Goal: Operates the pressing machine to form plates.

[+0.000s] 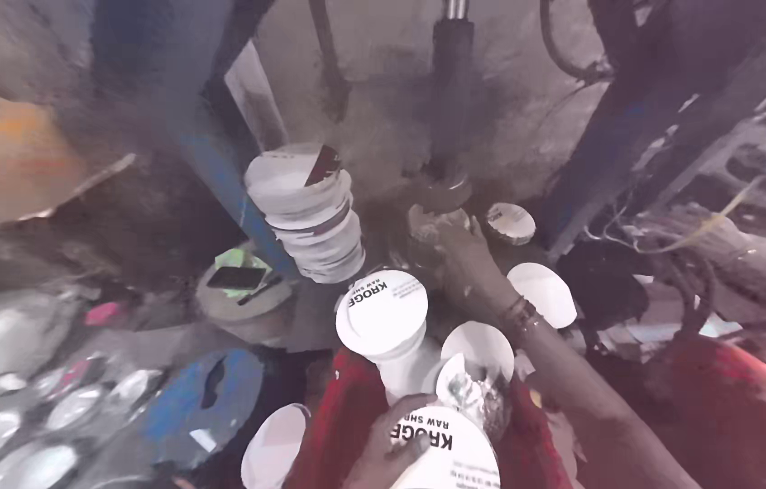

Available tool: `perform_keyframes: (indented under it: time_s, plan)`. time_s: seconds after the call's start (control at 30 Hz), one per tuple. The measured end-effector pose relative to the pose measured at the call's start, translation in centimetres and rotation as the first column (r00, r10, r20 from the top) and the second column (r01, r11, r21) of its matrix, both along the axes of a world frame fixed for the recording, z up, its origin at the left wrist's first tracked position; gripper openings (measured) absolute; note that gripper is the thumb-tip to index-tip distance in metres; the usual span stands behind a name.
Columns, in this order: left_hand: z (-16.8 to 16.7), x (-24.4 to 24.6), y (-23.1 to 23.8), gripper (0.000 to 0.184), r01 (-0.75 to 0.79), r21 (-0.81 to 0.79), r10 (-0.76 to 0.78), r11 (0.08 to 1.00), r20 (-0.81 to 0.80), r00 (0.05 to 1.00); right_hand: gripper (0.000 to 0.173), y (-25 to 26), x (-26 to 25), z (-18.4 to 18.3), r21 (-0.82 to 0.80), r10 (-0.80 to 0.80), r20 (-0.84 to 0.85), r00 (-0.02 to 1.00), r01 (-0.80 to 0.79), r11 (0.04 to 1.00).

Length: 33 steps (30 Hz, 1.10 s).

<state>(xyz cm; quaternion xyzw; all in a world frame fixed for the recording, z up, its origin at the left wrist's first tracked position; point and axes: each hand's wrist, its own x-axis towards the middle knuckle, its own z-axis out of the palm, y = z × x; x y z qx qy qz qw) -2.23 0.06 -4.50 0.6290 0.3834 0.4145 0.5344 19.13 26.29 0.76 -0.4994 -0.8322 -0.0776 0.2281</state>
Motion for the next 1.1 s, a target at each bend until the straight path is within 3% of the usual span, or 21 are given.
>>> perform_keyframes:
  time_s: [0.13, 0.33, 0.43, 0.5, 0.63, 0.7, 0.77, 0.83, 0.87, 0.9, 1.0, 1.1]
  plan:
    - [-0.1, -0.7, -0.1, 0.045, -0.006, -0.004, 0.006, 1.000, 0.023, 1.000, 0.029, 1.1, 0.5, -0.6, 0.003, 0.056, -0.090, 0.994, -0.056, 0.998]
    - [-3.4, -2.3, -0.4, 0.053, -0.111, -0.161, 0.133, 0.981, 0.134, 0.982, 0.019, -6.6, 4.7, 2.6, 0.148, 0.177, -0.356, 0.917, -0.132, 0.980]
    - [-4.0, -2.6, -0.2, 0.065, -0.099, -0.201, 0.128, 0.974, 0.137, 0.982, 0.022, -6.6, 8.6, 3.7, 0.045, -0.037, -0.311, 0.950, 0.054, 0.998]
    - [-3.3, -2.3, 0.0, 0.058, -0.085, -0.208, 0.116, 0.974, 0.141, 0.983, 0.023, -3.8, 10.8, 3.5, 0.039, -0.176, -0.235, 0.956, 0.190, 0.981]
    - [-0.4, -0.8, 0.5, 0.047, -0.121, -0.200, 0.153, 0.972, 0.156, 0.976, 0.034, 0.2, 12.6, 1.1, -0.002, -0.223, -0.288, 0.931, 0.232, 0.973]
    - [-0.8, -0.6, 1.0, 0.047, -0.186, -0.146, 0.219, 0.972, 0.256, 0.942, 0.025, -1.6, 10.3, 0.9, 0.003, -0.125, -0.453, 0.883, 0.142, 0.990]
    - [-1.0, -0.5, 1.3, 0.049, -0.289, -0.091, 0.303, 0.953, 0.293, 0.907, 0.028, -6.4, 6.8, 0.4, -0.059, -0.007, -0.596, 0.803, -0.035, 0.998]
    - [0.5, 0.1, 1.6, 0.049, -0.419, -0.072, 0.423, 0.905, 0.248, 0.871, 0.035, -12.8, 4.0, 1.2, -0.360, 0.017, -0.601, 0.799, -0.289, 0.887]
    - [0.7, 0.0, 1.8, 0.049, -0.455, -0.060, 0.455, 0.889, 0.235, 0.859, 0.033, -15.4, 3.0, 1.2, -0.449, 0.075, -0.570, 0.818, -0.386, 0.806]
    - [0.3, -0.2, 2.1, 0.050, -0.467, -0.019, 0.459, 0.884, 0.228, 0.859, 0.033, -17.1, 1.9, 0.5, -0.418, 0.170, -0.553, 0.816, -0.449, 0.790]
    - [-2.7, -1.2, 3.5, 0.051, -0.435, 0.123, 0.396, 0.892, 0.251, 0.883, 0.038, -18.8, 1.3, -1.5, -0.322, 0.254, -0.468, 0.847, -0.430, 0.843]
    - [0.5, 0.9, 3.2, 0.060, -0.454, 0.034, 0.443, 0.891, 0.162, 0.882, 0.029, -16.7, 3.4, 0.6, -0.455, 0.227, -0.561, 0.796, -0.526, 0.718]
